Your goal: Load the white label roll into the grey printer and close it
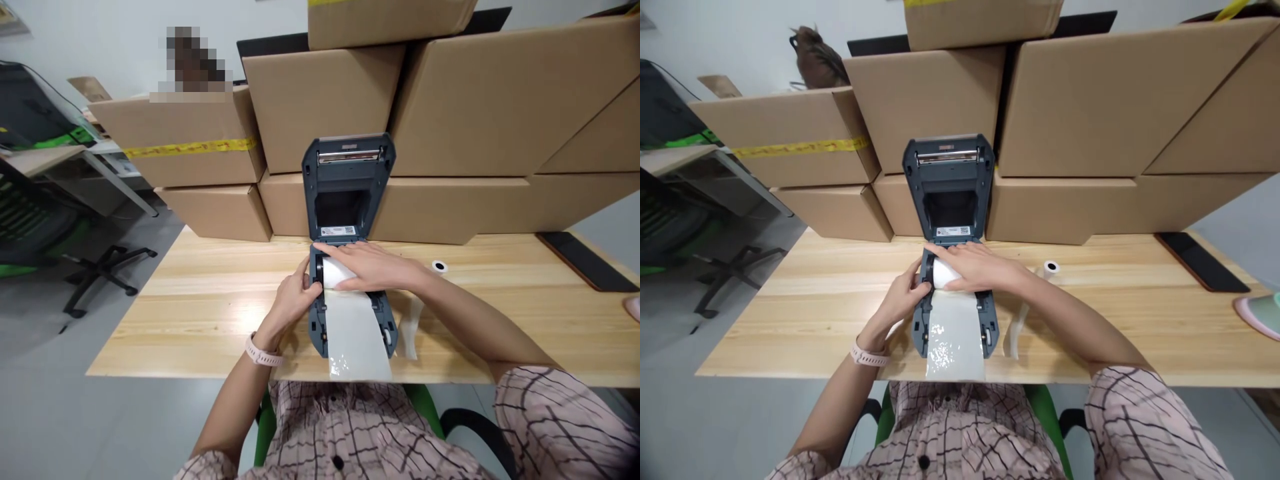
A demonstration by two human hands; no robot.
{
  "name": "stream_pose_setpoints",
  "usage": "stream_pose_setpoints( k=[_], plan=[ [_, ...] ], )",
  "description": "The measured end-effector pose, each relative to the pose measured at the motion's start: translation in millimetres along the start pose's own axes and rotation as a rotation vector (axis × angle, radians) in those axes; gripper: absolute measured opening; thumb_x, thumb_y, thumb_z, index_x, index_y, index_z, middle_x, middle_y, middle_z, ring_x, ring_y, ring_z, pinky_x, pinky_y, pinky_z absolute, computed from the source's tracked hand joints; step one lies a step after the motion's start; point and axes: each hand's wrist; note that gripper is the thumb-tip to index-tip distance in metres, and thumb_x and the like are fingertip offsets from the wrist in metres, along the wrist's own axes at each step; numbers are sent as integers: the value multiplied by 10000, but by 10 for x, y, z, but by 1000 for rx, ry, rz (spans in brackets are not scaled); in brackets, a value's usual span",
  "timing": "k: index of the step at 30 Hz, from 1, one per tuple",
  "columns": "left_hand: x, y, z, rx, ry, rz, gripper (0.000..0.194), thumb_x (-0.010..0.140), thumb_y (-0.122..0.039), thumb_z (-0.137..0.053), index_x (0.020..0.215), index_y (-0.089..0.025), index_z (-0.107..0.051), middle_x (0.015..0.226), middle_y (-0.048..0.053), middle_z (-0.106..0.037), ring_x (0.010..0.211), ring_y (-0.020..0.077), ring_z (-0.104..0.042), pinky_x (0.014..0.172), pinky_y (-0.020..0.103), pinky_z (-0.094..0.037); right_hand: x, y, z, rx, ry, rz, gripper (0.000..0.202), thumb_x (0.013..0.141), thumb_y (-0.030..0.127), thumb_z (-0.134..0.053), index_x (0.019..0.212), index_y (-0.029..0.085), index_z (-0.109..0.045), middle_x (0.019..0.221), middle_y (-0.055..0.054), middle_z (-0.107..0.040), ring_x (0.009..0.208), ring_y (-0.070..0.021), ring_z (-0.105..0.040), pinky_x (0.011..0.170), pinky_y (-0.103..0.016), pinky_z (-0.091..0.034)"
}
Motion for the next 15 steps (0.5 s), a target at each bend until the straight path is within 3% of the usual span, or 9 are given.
stream_pose_setpoints(
  k=[4, 9, 12, 15],
  plan=[
    [10, 5, 22, -13, 26, -40, 722, 817, -268, -524, 1528, -155, -477, 640, -69, -487, 588, 152, -440, 587, 271, -306, 165, -53, -80, 12, 100, -36, 934, 903, 486, -678, 1676, 193, -242, 1261, -165, -749, 1012, -327, -716, 940, -480, -523],
    [23, -29, 74, 39, 71, -75, 684, 803, -212, -495, 1484, -164, -527, 632, -71, -467, 581, 151, -421, 583, 274, -294, 180, -33, 81, 162, 165, -55, 1040, 792, 468, -774, 1665, 205, -272, 1449, -194, -648, 1189, -377, -690, 953, -500, -545],
    [17, -41, 80, 29, 78, -67, 682, 809, -217, -497, 1489, -179, -530, 639, -70, -471, 583, 152, -423, 587, 270, -299, -42, -120, 296, 380, 92, 55, 1001, 804, 469, -756, 1654, 246, -276, 1437, -123, -658, 1222, -300, -680, 977, -423, -560],
    [10, -22, 67, -6, 78, -54, 713, 822, -224, -495, 1535, -206, -489, 634, -75, -464, 581, 150, -417, 596, 265, -307, -423, -304, 511, 526, -86, 140, 955, 817, 517, -755, 1630, 287, -308, 1384, -81, -665, 1197, -258, -680, 984, -382, -569]
  ],
)
Point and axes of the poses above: each hand's wrist, its own x-axis towards the middle knuckle, its own z-axis out of the back of the hand, y = z × x
